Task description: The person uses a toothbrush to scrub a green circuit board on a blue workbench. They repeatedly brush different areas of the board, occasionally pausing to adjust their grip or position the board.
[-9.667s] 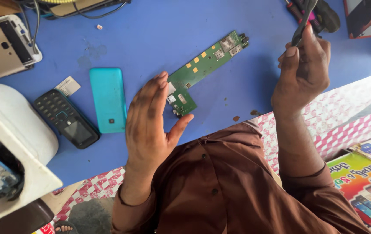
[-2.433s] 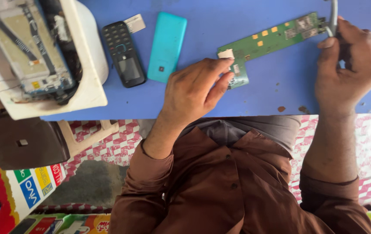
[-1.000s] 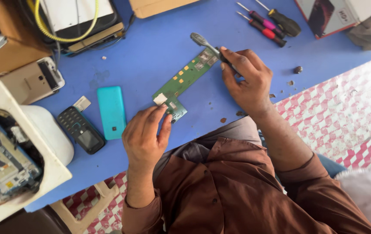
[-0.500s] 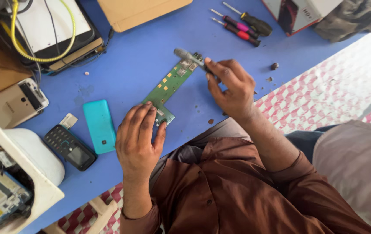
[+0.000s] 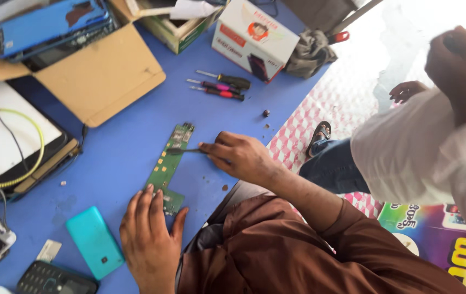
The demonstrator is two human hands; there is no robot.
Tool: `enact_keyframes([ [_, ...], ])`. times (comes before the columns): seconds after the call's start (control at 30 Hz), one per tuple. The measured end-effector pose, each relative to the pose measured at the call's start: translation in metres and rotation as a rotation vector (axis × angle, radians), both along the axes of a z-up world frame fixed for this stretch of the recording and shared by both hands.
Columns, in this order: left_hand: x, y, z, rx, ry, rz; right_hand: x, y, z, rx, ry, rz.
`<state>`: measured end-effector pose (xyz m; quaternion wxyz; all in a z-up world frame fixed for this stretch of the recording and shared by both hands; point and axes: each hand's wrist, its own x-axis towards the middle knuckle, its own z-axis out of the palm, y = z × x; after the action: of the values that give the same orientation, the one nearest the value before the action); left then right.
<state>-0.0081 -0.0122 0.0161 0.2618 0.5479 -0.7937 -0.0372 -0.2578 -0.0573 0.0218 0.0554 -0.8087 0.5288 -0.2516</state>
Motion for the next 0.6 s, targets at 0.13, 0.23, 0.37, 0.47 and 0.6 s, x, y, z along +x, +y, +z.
enact_keyframes([
  [0.13,-0.002,-0.005,0.000,0.000,0.019,0.002,-0.001,-0.008,0.007,-0.061,-0.013,0.032],
  [0.23,0.001,0.000,-0.004,0.011,0.030,0.007,-0.003,-0.013,0.004,0.034,-0.002,0.054],
  [0.37,0.006,0.001,-0.007,0.050,0.062,0.032,-0.008,-0.018,0.000,0.026,0.128,-0.127],
  [0.47,0.007,0.000,-0.007,0.079,0.093,0.038,-0.007,-0.017,0.005,-0.006,0.086,-0.060],
  [0.6,0.006,0.000,-0.004,0.099,0.076,0.062,-0.005,-0.024,0.016,-0.031,0.101,-0.073],
])
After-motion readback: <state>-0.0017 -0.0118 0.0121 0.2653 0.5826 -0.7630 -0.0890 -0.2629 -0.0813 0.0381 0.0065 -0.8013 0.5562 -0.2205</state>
